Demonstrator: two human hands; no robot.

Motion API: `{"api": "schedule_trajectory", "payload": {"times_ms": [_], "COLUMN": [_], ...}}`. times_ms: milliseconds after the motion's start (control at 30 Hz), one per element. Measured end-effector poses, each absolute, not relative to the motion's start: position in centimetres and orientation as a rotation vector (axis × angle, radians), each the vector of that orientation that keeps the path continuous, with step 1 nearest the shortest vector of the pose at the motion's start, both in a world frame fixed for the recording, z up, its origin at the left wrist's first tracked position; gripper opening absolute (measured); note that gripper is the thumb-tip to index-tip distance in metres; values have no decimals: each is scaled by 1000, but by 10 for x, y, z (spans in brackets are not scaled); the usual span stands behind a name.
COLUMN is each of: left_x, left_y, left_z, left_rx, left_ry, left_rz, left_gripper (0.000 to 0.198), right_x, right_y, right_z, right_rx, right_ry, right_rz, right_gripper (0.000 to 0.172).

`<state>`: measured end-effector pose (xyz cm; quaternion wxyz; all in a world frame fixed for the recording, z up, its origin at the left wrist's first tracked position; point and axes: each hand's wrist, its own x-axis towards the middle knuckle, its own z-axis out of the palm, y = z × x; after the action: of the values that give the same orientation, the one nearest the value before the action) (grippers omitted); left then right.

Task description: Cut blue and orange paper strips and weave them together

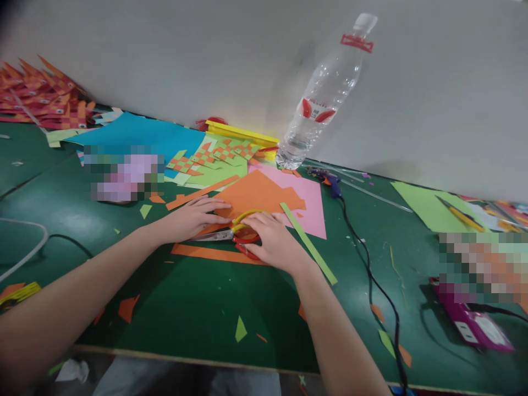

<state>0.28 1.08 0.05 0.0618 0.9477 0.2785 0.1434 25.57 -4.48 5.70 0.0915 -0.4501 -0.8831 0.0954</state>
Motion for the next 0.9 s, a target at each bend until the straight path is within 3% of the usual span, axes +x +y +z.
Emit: {"api": "schedule_trajectory", "payload": {"times_ms": [900], "left_x": [2], "left_y": [12], "left_z": [-2], "left_rx": [2863], "left_ry": [831], "left_rz": [457], "left_gripper": [36], "right_x": [251], "right_y": [-45], "right_z": [60], "right_rx": [-1320], "right_ry": [-2639], "right_rz": [396], "right_gripper": [31]}}
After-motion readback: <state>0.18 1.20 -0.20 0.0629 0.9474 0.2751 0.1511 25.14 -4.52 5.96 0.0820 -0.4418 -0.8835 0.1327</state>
